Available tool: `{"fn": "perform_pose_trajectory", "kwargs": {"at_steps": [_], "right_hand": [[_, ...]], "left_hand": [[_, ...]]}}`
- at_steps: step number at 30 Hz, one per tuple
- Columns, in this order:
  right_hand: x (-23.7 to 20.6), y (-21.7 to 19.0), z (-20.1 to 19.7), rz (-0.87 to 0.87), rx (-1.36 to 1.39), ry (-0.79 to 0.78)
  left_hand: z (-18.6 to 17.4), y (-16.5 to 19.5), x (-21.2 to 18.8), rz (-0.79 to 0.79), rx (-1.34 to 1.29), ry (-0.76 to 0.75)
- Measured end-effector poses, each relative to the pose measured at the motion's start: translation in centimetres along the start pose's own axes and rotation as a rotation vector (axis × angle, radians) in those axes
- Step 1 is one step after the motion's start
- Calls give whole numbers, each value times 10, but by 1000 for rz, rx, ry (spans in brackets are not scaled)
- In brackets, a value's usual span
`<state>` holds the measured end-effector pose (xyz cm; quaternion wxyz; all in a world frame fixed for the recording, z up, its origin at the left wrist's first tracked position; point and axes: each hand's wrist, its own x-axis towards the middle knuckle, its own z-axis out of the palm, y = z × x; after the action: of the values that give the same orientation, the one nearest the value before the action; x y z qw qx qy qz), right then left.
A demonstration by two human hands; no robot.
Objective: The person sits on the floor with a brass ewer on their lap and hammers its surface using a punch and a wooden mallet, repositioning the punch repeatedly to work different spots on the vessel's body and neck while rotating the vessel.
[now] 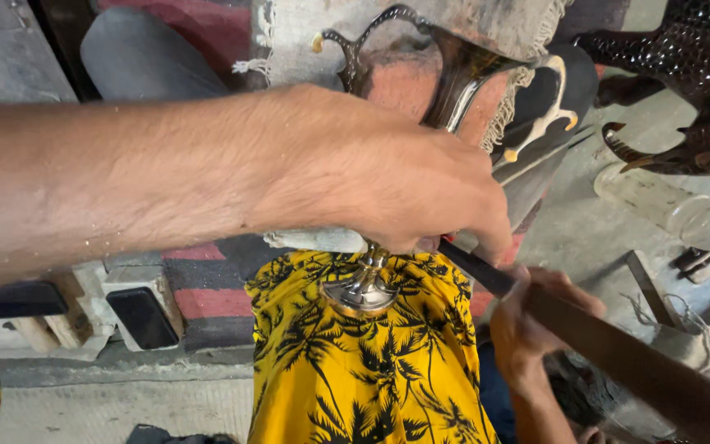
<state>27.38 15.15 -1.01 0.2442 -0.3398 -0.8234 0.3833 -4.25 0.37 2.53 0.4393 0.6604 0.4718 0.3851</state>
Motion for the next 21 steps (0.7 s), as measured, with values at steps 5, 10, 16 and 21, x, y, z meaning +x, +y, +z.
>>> {"fn": "perform_pose_trajectory", "kwargs": {"at_steps": [5, 10, 16, 21], "right_hand": [[-7, 27, -6, 201, -245, -192], [-9, 66, 18, 90, -30, -156], [7, 74, -6, 290, 21, -307], [15, 47, -18, 158, -9, -239]], "left_hand": [[9, -2, 1, -192, -121, 94], [18, -8, 6, -169, -100, 211], [16, -14, 27, -244, -40, 0], [7, -12, 28, -152, 25, 57]]}}
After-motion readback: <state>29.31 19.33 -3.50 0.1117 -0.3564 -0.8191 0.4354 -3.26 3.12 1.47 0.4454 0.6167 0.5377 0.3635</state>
